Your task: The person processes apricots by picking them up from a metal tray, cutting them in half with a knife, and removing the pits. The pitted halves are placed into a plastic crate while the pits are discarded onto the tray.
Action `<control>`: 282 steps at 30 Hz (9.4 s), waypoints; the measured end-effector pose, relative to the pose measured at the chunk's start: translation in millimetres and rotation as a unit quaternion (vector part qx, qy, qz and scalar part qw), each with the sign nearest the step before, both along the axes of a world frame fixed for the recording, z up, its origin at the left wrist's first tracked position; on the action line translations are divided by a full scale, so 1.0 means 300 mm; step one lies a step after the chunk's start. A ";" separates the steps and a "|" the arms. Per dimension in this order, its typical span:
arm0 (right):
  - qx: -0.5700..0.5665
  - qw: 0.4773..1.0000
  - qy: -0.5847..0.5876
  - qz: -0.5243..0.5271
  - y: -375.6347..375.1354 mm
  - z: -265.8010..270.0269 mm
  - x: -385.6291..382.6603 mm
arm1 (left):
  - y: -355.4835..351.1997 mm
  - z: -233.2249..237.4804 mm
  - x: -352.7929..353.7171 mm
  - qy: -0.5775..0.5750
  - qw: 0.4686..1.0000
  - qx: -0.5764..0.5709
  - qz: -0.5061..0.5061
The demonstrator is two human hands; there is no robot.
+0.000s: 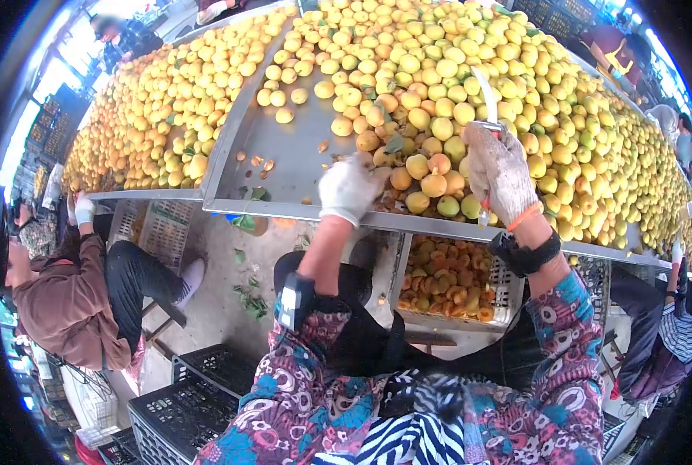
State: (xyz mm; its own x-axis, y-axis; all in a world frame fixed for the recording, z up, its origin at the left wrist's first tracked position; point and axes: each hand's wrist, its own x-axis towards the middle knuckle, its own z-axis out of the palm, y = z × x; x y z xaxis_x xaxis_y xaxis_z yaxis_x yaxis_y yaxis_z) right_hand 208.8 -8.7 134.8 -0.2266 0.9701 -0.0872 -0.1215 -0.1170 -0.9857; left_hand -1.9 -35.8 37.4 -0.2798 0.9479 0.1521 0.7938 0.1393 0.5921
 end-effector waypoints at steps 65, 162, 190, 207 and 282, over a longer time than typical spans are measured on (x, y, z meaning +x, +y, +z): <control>0.334 0.771 -0.504 0.199 -0.068 0.067 -0.201 | -0.041 0.044 -0.121 -0.625 0.721 0.158 -0.254; -0.063 0.995 -0.069 -0.044 -0.194 -0.045 0.178 | -0.075 0.074 0.401 -0.639 0.687 0.014 -0.345; 0.301 0.950 0.071 0.039 0.074 -0.058 -0.387 | 0.072 -0.071 0.161 -0.661 0.731 0.171 -0.025; -0.035 0.973 0.216 0.069 0.141 -0.075 -0.441 | 0.062 -0.084 0.033 -0.728 0.670 0.000 -0.147; -0.023 0.994 0.065 0.086 0.230 -0.179 -0.392 | 0.120 -0.001 -0.088 -0.772 0.601 0.132 0.158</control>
